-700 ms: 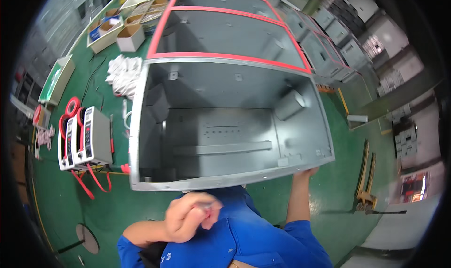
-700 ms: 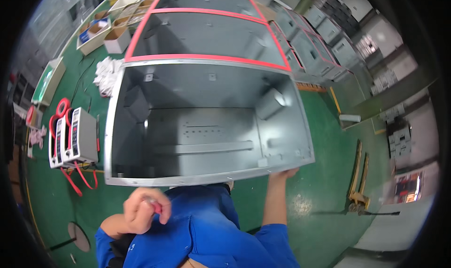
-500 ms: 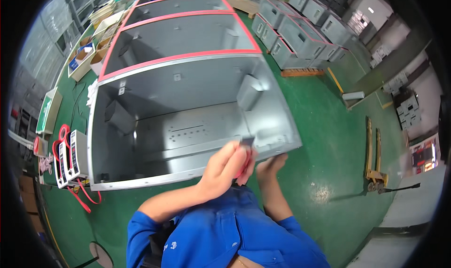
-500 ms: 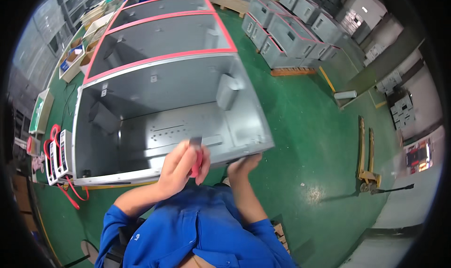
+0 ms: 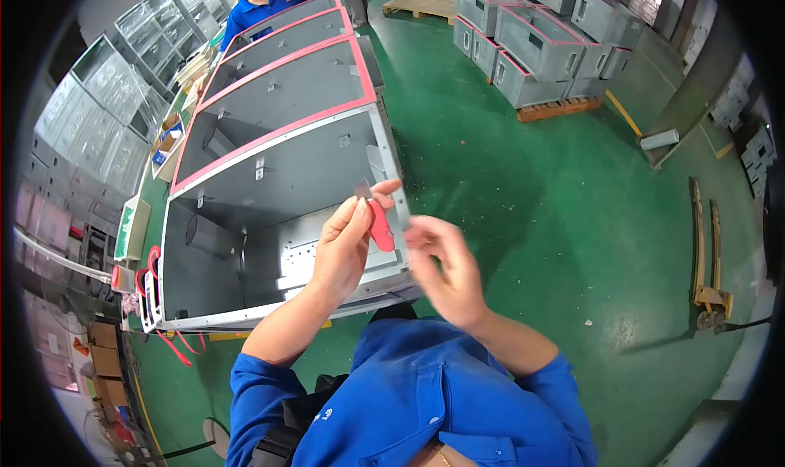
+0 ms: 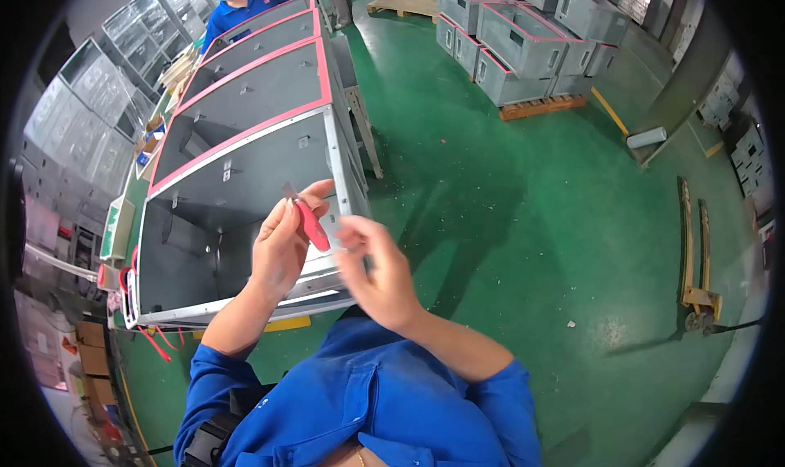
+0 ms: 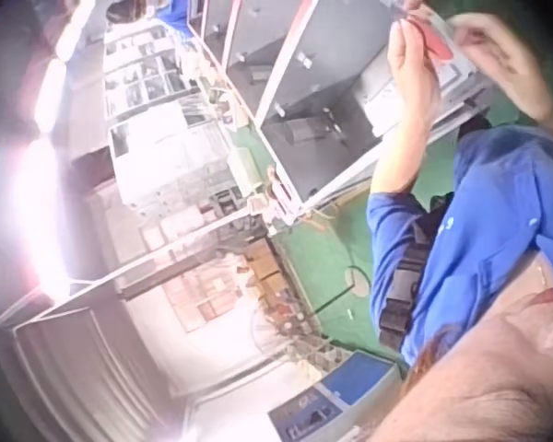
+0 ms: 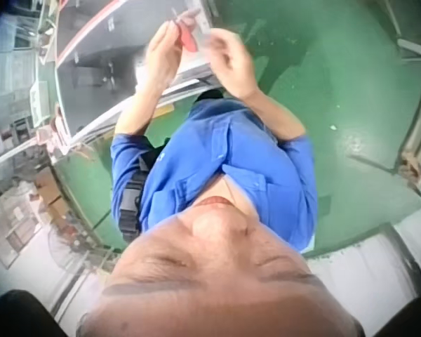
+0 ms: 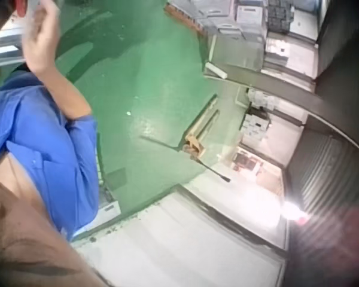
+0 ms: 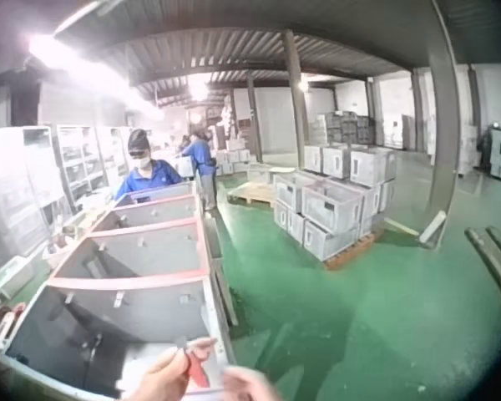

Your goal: The person is applying red tape to the edges of metal enclosures and refilling tape dispensers on a factory assembly floor.

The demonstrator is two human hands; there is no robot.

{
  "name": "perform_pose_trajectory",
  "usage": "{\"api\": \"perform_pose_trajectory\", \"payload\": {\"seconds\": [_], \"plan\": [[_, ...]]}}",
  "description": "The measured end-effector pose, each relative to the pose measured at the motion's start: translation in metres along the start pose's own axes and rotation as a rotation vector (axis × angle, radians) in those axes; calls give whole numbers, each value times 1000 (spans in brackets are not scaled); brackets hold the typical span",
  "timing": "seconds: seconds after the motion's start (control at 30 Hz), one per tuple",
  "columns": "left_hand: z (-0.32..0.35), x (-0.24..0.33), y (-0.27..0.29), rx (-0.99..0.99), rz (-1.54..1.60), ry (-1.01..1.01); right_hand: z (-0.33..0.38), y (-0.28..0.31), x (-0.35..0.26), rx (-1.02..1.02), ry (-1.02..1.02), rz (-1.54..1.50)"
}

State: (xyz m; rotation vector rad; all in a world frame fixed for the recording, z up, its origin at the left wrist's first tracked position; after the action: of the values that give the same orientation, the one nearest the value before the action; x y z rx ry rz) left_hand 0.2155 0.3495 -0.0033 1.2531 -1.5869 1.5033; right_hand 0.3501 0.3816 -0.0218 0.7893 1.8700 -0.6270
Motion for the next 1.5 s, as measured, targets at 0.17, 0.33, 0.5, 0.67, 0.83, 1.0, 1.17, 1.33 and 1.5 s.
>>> {"api": "perform_pose_trajectory", "payload": {"seconds": [0.17, 0.33, 0.5, 0.67, 0.83, 1.0, 1.17, 1.33, 1.5], "plan": [[-7, -2, 0, 125, -189, 48, -47, -21, 15, -196, -60, 19], [-8, 7, 6, 15, -475, 15, -76, 62, 56, 63, -171, -200], [-7, -15, -20, -425, -1401, 58, -54, 116, 218, 162, -556, -2], [-13, -24, -19, -486, -1500, 44, -35, 92, 298, 37, -597, -4], [-14, -28, -11, -507, -1494, 56, -62, 79, 326, -198, -685, -115], [-15, -32, -9, -552, -1497, 85, -95, 68, 338, -386, -574, 109], [-19, -33, -6, -510, -1450, 125, -105, 64, 339, -529, -464, 383], [-22, -35, -5, -488, -1418, 102, -111, 65, 327, -673, -417, 539], [-24, -36, -3, -497, -1384, 96, -128, 65, 331, -700, -379, 566]]}}
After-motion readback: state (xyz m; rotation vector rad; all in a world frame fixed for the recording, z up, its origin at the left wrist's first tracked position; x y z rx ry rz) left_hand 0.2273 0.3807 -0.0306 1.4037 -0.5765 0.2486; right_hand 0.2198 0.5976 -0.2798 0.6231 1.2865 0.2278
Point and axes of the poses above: each hand's wrist, its own z-axis away from the middle knuckle, its own y-axis out of the back of the hand, x = y × z, the point moved 5 cm from there along -z, towards the middle knuckle, and after that the axes turned 3 degrees about -x, right-handed, at the moved point
